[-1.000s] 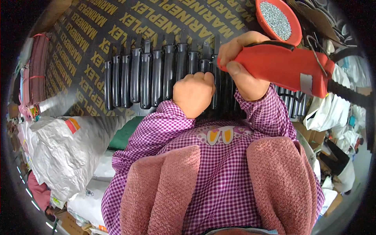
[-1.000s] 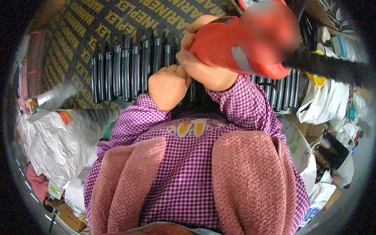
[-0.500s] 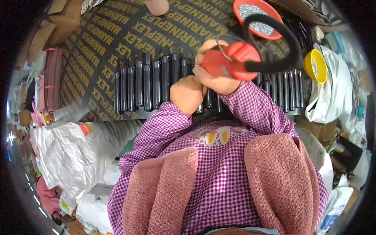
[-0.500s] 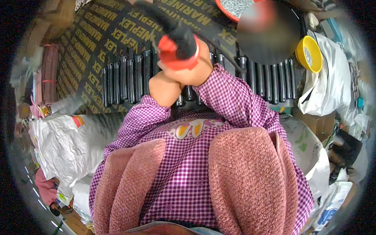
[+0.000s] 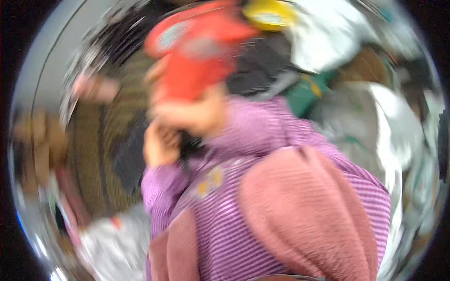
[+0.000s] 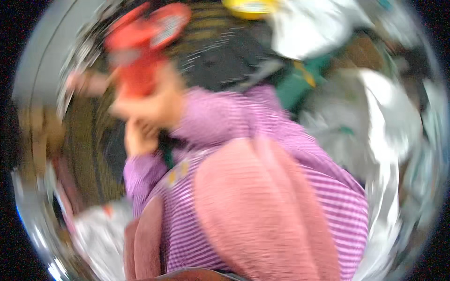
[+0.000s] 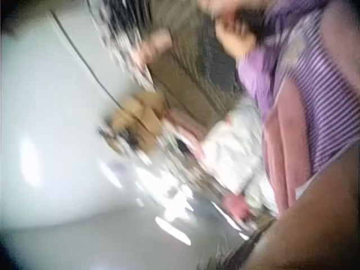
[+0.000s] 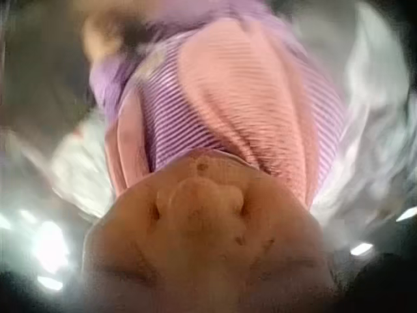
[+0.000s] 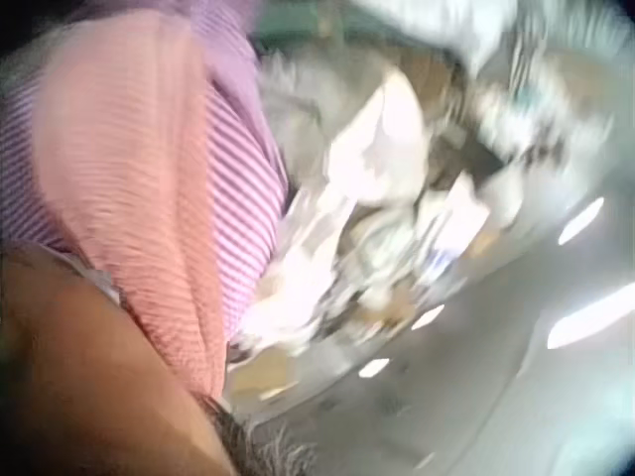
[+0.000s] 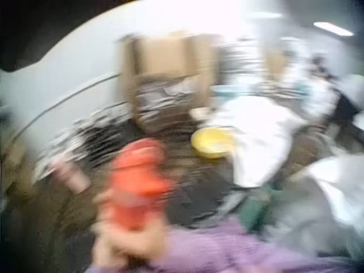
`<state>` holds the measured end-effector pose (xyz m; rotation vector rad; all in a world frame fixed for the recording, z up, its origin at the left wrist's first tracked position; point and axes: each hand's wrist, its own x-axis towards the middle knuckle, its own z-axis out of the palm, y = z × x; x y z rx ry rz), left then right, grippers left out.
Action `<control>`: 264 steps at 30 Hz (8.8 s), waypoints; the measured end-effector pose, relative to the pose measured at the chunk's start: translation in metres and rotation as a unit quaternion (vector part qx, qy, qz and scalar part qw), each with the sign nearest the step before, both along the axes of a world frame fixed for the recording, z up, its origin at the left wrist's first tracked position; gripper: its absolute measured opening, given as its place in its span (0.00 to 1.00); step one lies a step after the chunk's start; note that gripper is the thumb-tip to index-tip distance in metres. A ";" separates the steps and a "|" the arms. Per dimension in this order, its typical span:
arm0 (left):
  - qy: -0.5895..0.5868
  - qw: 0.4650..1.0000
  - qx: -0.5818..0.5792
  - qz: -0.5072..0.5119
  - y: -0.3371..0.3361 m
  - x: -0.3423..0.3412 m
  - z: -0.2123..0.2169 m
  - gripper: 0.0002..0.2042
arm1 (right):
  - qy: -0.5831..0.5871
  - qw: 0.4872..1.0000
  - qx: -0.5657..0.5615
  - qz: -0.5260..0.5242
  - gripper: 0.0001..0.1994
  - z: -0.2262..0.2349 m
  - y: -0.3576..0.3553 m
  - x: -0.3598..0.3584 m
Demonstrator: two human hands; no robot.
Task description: The person drives screws into plastic tubes using an electric screwdriver, taking screws from their hand to fasten each tube, and then gathers and stacks the completed tubes.
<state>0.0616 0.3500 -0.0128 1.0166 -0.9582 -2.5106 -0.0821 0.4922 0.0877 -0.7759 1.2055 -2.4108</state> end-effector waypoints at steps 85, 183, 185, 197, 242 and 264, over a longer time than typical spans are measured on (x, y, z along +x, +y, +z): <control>0.186 0.967 0.173 0.007 0.065 0.033 0.016 0.09 | 0.052 0.957 -0.096 0.269 0.25 0.008 0.007 0.010; 0.081 0.994 0.033 0.072 0.085 -0.029 0.103 0.23 | -0.149 0.938 -0.164 0.268 0.25 0.046 0.039 -0.005; 0.068 0.994 0.032 0.076 0.086 -0.029 0.103 0.23 | -0.169 0.934 -0.154 0.274 0.25 0.045 0.038 -0.004; 0.093 0.992 0.047 0.069 0.084 -0.021 0.100 0.22 | -0.167 0.940 -0.153 0.253 0.25 0.053 0.034 0.002; -0.069 0.988 -0.105 0.086 0.081 0.020 0.054 0.12 | 0.107 0.949 -0.109 0.275 0.26 0.029 0.001 0.002; -0.297 0.552 -0.777 -0.065 0.054 0.011 0.046 0.06 | 0.177 0.964 0.095 0.173 0.20 0.003 -0.065 0.007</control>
